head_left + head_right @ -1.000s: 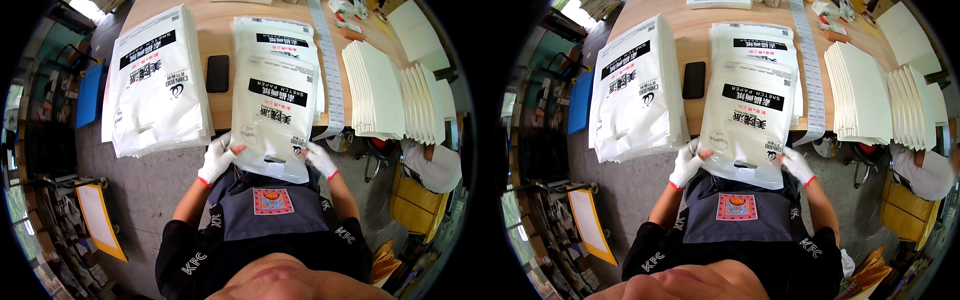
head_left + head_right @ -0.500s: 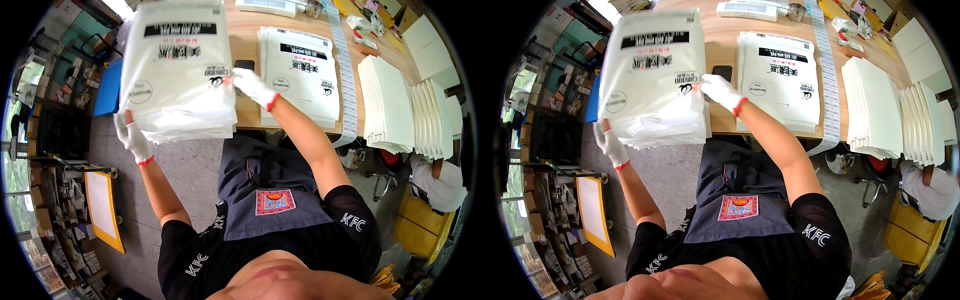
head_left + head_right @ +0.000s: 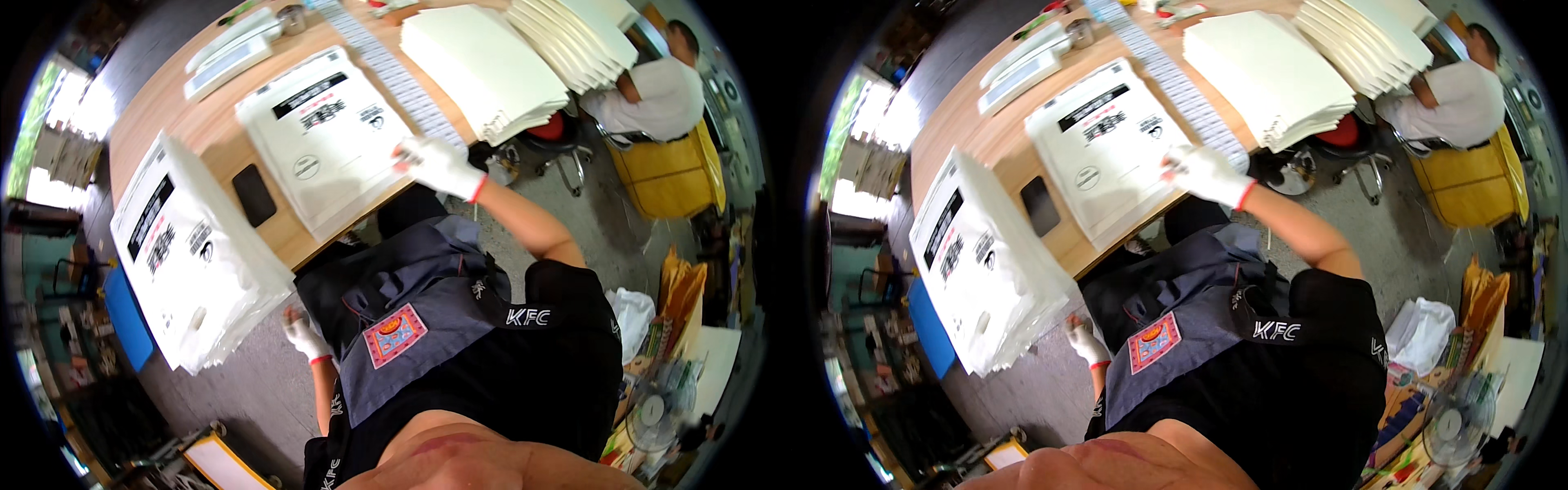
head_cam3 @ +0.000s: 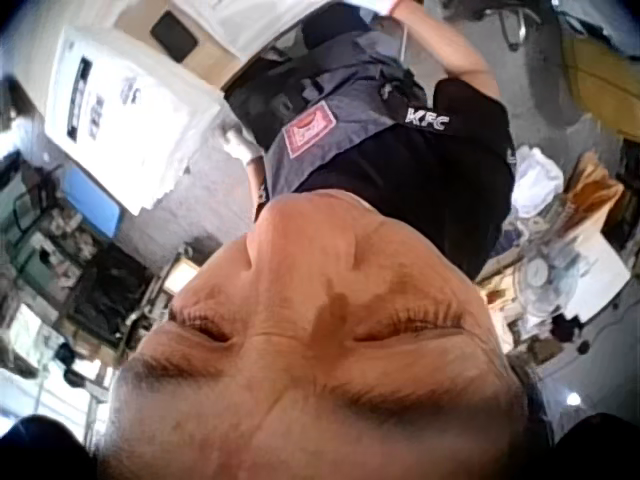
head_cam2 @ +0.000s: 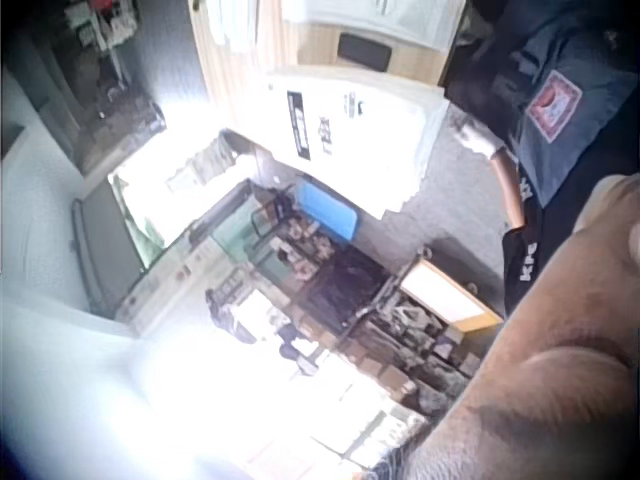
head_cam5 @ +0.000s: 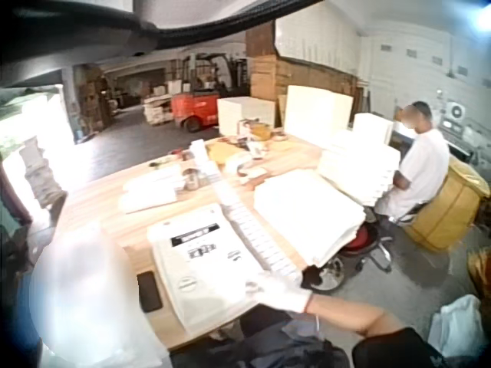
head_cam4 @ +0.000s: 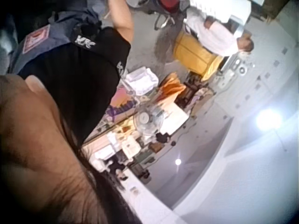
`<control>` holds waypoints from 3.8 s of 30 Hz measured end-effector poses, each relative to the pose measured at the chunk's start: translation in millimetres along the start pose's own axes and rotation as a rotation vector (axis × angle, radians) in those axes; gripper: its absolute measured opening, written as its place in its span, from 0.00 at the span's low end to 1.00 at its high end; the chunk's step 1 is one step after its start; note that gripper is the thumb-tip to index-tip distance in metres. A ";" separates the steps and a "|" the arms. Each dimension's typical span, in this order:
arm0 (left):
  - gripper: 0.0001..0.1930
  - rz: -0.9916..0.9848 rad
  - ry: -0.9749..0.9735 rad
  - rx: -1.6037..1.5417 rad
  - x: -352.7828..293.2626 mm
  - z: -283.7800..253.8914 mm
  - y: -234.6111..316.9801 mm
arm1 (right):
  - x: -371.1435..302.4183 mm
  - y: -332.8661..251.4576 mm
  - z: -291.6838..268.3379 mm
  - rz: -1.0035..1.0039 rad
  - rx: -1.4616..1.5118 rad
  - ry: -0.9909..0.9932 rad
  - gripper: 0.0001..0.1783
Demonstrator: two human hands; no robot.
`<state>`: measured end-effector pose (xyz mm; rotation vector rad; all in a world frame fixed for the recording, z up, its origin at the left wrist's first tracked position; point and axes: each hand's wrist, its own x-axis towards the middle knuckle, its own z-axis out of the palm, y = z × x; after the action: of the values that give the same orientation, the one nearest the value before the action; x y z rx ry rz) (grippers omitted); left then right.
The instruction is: The person repeatedly picks up stacks of white paper, places them into white plastic bags, and seals the bags. The person then stacks the sealed bags on the table.
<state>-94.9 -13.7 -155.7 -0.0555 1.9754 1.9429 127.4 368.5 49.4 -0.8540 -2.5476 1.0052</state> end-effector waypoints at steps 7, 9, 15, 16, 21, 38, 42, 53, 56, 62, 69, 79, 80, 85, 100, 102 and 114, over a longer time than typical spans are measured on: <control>0.12 0.617 -0.823 0.423 -38.2 154.6 99.3 | -72.3 104.8 -134.4 0.250 -0.965 0.293 0.26; 0.11 0.515 -0.956 0.388 -51.4 204.4 122.0 | -72.6 132.8 -154.1 0.163 -0.926 0.227 0.22; 0.19 0.175 -1.340 0.133 -90.6 347.1 141.8 | -73.3 160.6 -187.6 -0.021 -0.862 0.185 0.11; 0.21 -0.003 -1.403 0.086 -102.5 365.1 145.5 | -71.3 158.5 -189.7 -0.035 -0.910 0.224 0.11; 0.25 -0.801 -1.340 -0.230 -128.2 423.6 157.4 | -105.6 39.0 -129.5 -0.466 -0.985 0.385 0.07; 0.58 0.987 -1.202 0.985 -190.7 336.3 153.2 | -100.9 60.5 -15.7 0.356 0.971 0.575 0.36; 0.43 1.021 -1.353 0.656 -138.0 327.7 157.0 | -104.3 83.2 -3.0 0.341 0.781 0.606 0.24; 0.09 0.700 -0.894 0.997 84.4 315.6 137.1 | -87.6 25.6 -31.3 -0.061 0.042 0.187 0.18; 0.13 0.347 -0.908 0.590 114.6 336.0 160.9 | -70.0 0.6 -35.1 -0.039 -0.413 -0.110 0.17; 0.13 0.501 -1.055 0.437 73.3 343.6 275.7 | -32.2 -15.1 -26.2 0.044 -0.582 -0.300 0.19; 0.11 1.227 -0.967 0.479 -18.1 325.3 243.7 | -18.9 -26.7 -47.5 0.230 0.007 -0.427 0.19; 0.05 1.169 -0.889 0.372 -110.2 307.4 222.9 | 20.3 23.6 25.3 -0.253 0.003 0.155 0.19; 0.07 1.232 -0.872 0.335 -113.7 313.8 223.7 | 23.3 13.6 30.2 -0.248 -0.041 0.167 0.19; 0.09 1.068 -0.913 0.478 -99.2 311.6 207.9 | 34.1 -17.8 52.8 -0.202 -0.191 0.167 0.20; 0.10 1.019 -0.400 0.869 -51.3 101.3 80.5 | -86.6 33.5 67.4 0.244 -0.454 0.024 0.22; 0.10 0.815 -0.365 0.785 -64.7 77.8 77.0 | -104.5 20.1 60.7 0.322 -0.306 -0.056 0.21; 0.10 0.262 -0.917 0.410 -143.3 16.5 108.3 | -205.6 7.9 44.0 0.179 -0.313 -0.484 0.17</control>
<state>11.9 -24.7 -10.8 1.0408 1.6949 1.2557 273.4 223.6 5.0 -1.0405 -3.1472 0.9730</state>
